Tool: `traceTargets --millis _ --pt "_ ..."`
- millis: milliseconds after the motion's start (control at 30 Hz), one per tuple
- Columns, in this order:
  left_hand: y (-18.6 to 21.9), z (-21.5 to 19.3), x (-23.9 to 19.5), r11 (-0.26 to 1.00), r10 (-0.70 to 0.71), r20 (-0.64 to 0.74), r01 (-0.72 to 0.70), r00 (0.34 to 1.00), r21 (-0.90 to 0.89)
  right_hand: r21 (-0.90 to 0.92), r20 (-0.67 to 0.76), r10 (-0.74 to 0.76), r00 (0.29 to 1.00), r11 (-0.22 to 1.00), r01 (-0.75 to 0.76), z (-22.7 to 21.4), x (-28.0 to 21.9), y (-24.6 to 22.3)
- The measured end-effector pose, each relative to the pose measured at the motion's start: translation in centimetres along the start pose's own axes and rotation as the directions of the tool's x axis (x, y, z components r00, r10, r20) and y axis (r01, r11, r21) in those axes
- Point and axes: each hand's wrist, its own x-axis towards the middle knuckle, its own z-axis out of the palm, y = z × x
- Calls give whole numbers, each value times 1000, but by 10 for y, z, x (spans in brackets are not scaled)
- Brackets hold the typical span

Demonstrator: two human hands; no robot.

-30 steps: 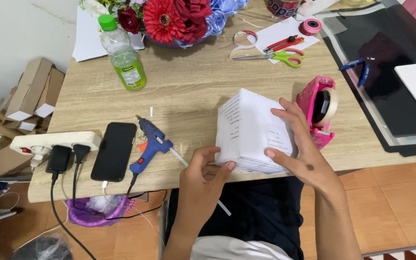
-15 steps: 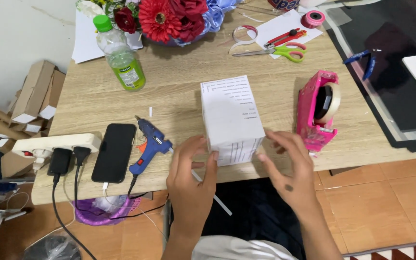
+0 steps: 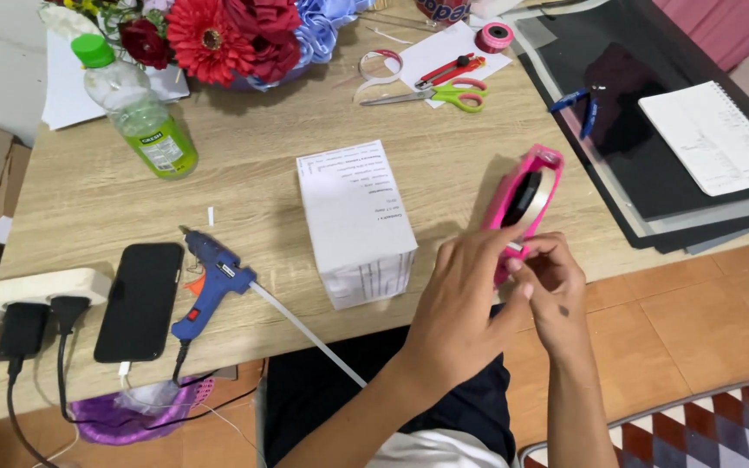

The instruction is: The person tapes a white cardboard box using a pink tape dispenser. They repeatedly pull tape, apply it to the box edges, and smooth it down by hand. The box is rotated to access different sides, and the tape is applied to multiple edges throughout the clip.

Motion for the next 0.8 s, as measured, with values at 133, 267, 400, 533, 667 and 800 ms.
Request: traceTargets --millis 133,267,400,533,667,800 --pt "-17 18 12 993 -108 -22 109 994 56 24 -5 -102 995 994 102 -7 -11 24" --pt "-28 26 20 965 -255 -29 256 967 53 97 28 -105 994 990 102 -3 -13 25" --pt "-34 21 27 947 -311 -58 315 949 65 33 15 -122 992 992 122 6 -15 20" --pt "-27 23 26 951 -310 -84 309 947 -26 -22 3 -149 989 989 149 -1 -14 36" --pt "-15 15 7 966 -258 -127 253 958 -52 -97 -18 -188 982 978 186 7 -10 27" --pt "11 -10 -13 941 -339 -52 337 939 -40 -161 5 -170 985 972 168 13 -12 13"
